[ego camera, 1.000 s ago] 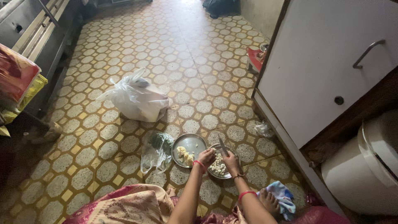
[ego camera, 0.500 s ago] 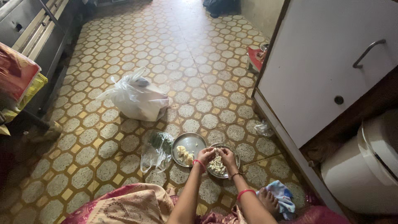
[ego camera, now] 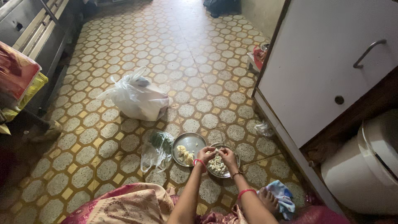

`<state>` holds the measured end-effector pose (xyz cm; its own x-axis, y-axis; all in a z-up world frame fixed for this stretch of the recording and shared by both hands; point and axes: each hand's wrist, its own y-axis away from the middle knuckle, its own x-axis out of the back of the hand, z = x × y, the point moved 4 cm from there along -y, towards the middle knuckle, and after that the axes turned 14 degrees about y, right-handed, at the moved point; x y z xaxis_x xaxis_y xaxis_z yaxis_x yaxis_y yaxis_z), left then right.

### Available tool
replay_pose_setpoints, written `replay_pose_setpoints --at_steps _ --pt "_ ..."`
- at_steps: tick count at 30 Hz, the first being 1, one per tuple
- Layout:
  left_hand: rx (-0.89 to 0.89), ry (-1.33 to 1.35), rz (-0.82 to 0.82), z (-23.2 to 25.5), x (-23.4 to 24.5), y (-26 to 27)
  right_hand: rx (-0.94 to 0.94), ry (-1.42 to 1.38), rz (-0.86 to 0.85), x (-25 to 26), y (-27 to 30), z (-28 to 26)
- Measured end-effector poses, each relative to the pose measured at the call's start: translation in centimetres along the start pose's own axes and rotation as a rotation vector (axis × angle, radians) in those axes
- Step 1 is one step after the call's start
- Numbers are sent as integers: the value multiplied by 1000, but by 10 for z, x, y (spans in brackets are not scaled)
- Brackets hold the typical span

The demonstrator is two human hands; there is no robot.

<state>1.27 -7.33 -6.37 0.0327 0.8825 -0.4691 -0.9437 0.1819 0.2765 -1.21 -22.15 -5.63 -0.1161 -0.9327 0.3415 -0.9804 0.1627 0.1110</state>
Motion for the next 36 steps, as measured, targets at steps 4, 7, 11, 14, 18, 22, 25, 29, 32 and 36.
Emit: replay_pose_setpoints --at_steps 4,7,11,14,18,22,25,29,32,36 --pt "115 86 -75 -1 3 1 -9 -63 -3 0 1 1" --pt "191 294 -73 -3 5 5 -111 -168 -62 -5 2 4" --pt "189 474 -54 3 13 5 -176 -40 -141 -10 7 7" --pt "191 543 -106 10 19 12 -21 -19 -141 -19 10 -3" --pt "293 466 -67 16 26 25 93 310 -83 -25 14 -19" --pt "267 535 -192 26 18 36 244 468 7 -28 23 -37" --pt "198 492 -289 35 13 42 283 421 41 -24 27 -45" --pt "193 461 -319 41 6 44 280 373 53 -19 30 -52" --pt "210 451 -368 43 -3 40 232 404 51 -14 29 -52" --pt "188 470 -288 37 -12 37 297 334 88 -9 29 -56"
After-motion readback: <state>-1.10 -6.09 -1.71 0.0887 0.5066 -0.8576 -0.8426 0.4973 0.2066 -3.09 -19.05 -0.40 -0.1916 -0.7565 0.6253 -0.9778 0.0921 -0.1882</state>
